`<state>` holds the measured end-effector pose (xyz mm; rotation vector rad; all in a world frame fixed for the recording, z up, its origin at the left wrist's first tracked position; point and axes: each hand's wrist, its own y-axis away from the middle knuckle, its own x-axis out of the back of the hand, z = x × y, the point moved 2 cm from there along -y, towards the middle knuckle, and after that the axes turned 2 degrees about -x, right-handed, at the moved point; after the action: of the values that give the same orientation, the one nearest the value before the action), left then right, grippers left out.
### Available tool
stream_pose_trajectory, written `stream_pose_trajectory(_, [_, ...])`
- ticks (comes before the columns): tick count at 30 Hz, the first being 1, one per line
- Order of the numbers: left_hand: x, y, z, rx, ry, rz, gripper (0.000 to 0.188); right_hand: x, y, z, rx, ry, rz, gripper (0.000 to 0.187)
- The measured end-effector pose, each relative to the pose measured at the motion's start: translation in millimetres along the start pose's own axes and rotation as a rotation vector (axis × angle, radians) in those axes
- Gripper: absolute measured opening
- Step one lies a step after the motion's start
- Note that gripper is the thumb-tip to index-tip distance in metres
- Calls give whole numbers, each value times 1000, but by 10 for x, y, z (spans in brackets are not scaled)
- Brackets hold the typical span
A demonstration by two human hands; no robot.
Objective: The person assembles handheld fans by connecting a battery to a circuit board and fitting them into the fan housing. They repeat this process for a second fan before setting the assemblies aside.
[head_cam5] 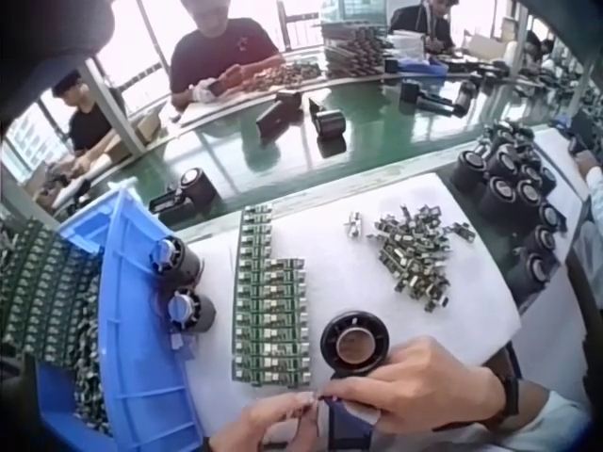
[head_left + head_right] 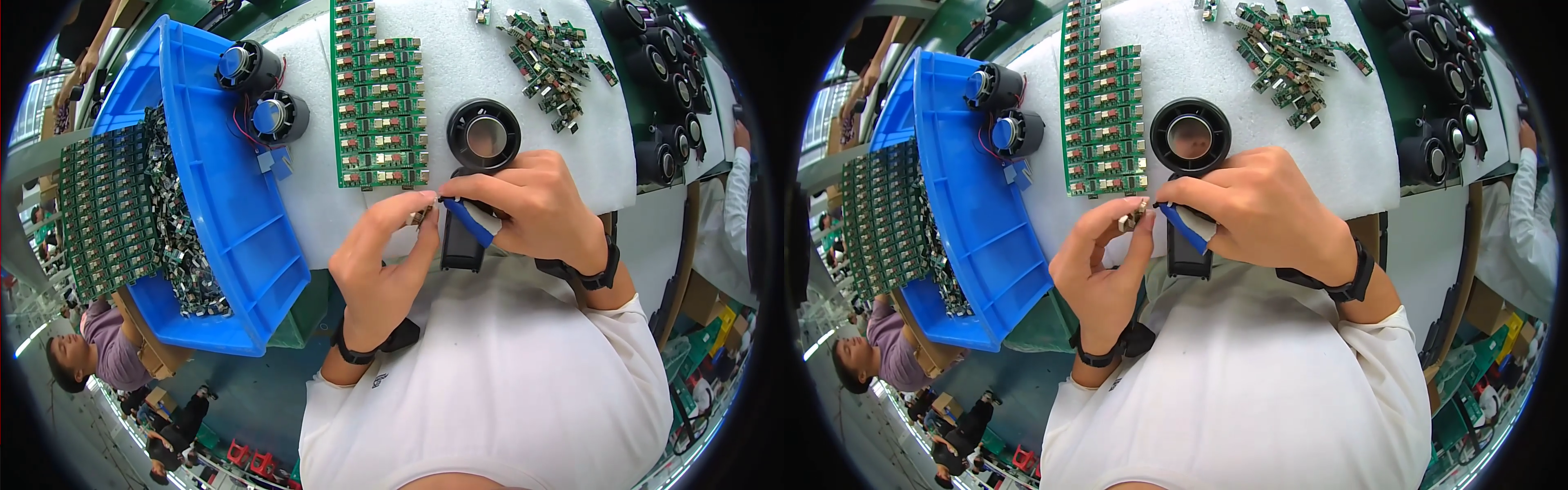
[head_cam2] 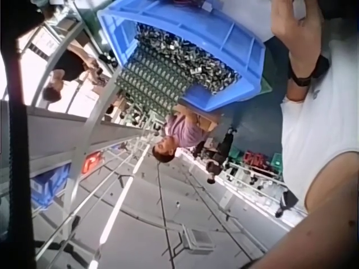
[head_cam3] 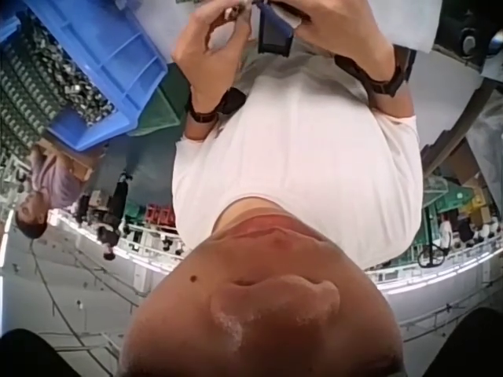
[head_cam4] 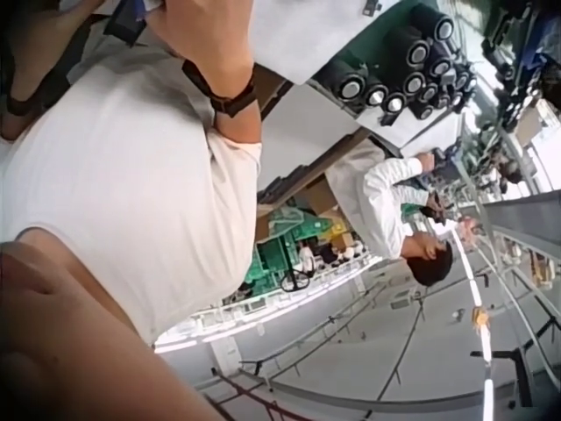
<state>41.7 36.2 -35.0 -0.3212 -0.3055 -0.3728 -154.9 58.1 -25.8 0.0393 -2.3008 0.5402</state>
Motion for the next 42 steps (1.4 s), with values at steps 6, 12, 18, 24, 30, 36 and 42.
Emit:
stream_pose_trajectory(6, [-2, -53, 15, 303, 342, -43, 26, 41, -3, -9, -173, -158, -18, 31])
stream_pose_trajectory(12, [-6, -45, -35, 305, 411, -72, 30, 48, 3, -21, -213, -199, -4, 30])
stream_pose_trajectory(18, [-4, -44, -34, 219, 327, -33, 30, 48, -8, -31, -225, -190, 0, 27])
stream_pose_trajectory(24, [-18, -51, -25, 224, 294, -30, 30, 47, 0, -8, -214, -178, -29, 26])
stream_pose_trajectory(30, [22, -96, -63, 260, 425, -122, 29, 107, 10, 39, -217, -278, -79, 18])
stream_pose_trajectory(36, [-2, -162, -101, 281, 640, -234, 26, 149, 111, 82, -270, -288, -55, 17])
stream_pose_trajectory(42, [-29, -214, -138, 248, 671, -310, 25, 153, 144, 115, -269, -322, -27, 19])
